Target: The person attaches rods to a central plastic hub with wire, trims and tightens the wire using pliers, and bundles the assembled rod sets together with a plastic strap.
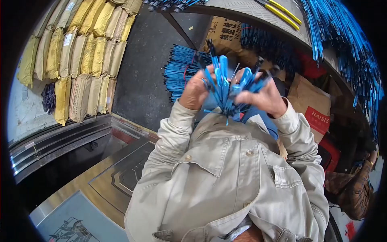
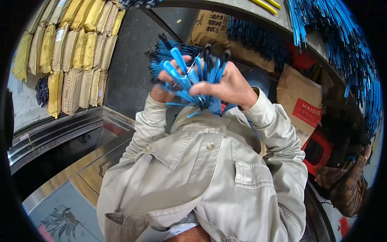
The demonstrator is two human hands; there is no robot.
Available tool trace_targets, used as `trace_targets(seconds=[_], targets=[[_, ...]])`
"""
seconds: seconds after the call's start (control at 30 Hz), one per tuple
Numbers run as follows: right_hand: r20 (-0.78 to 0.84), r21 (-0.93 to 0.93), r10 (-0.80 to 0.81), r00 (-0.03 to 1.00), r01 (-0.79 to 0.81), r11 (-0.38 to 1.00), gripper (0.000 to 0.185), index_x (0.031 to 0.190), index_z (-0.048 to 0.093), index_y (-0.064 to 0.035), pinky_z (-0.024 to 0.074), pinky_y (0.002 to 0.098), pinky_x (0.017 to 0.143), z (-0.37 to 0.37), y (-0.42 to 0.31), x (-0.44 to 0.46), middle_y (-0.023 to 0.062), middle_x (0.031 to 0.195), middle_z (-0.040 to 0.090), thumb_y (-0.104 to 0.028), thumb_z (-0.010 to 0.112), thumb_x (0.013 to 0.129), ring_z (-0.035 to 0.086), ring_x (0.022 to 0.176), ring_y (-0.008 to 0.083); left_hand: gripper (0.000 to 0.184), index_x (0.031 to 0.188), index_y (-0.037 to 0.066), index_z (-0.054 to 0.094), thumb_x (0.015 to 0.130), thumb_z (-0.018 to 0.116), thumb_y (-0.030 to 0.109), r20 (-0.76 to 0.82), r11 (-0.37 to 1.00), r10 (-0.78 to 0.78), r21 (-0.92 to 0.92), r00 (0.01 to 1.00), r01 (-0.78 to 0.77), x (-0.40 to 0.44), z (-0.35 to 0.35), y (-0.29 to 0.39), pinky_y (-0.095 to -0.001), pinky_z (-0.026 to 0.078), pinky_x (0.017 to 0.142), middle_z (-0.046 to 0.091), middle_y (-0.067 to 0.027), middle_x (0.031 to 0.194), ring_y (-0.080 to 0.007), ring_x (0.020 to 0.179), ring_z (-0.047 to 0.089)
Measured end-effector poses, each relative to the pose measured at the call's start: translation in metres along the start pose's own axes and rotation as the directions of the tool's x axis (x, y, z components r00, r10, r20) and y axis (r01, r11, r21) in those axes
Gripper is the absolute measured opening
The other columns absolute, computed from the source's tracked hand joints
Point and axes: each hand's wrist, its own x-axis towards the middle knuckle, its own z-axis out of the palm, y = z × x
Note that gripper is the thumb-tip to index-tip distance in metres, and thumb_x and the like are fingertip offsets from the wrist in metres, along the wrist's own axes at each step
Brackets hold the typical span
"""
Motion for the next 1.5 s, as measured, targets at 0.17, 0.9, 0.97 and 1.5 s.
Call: trace_targets(seconds=[0.17,0.9,0.97,1.5], targets=[[-0.065,0.219,0.335,0.940,-0.314,0.924,0.032,0.086,0.057,-0.0020,0.0434,0.0247,0.071,-0.006,0.007,-0.001,0.0021,0.079,0.058,-0.034,0.053,0.089,0.054,0.076,0.0098,0.052,0.114,0.000,0.047,0.083,0.061,0.040,0.122,0.950,0.077,0.294,0.990,-0.110,0.009,0.017,-0.001,-0.0290,0.054,0.065,0.060,-0.0097,0.099,-0.0179,0.080,0.062],[0.114,0.108,0.293,0.949,-0.305,0.946,0.022,0.069,0.057,-0.0018,0.0390,0.0301,0.069,-0.002,-0.015,-0.012,0.0064,0.079,0.054,-0.018,0.069,0.076,0.049,0.074,0.0176,0.022,0.082,0.003,0.054,0.089,0.058,0.023,0.229,0.962,0.042,0.254,0.973,-0.101,-0.045,0.050,-0.001,-0.0237,0.040,0.058,0.054,-0.0006,0.071,-0.0088,0.064,0.049],[0.156,0.087,0.249,0.956,-0.265,0.960,0.020,0.069,0.059,-0.0016,0.0405,0.0299,0.068,-0.001,-0.015,-0.013,0.0061,0.075,0.057,-0.017,0.070,0.077,0.051,0.074,0.0169,0.024,0.080,0.003,0.054,0.089,0.058,0.025,0.275,0.948,0.061,0.285,0.959,-0.142,-0.044,0.050,0.003,-0.0240,0.040,0.058,0.054,-0.0017,0.070,-0.0094,0.065,0.049],[0.230,0.152,0.467,0.854,-0.505,0.850,0.022,0.076,0.056,-0.0033,0.0420,0.0289,0.072,-0.007,-0.023,-0.018,0.0061,0.077,0.058,-0.016,0.074,0.072,0.054,0.074,0.0147,0.025,0.074,0.005,0.052,0.079,0.071,0.021,0.455,0.925,0.000,0.339,0.891,-0.173,-0.036,0.034,0.011,-0.0254,0.039,0.058,0.054,-0.0013,0.071,-0.0081,0.068,0.050]])
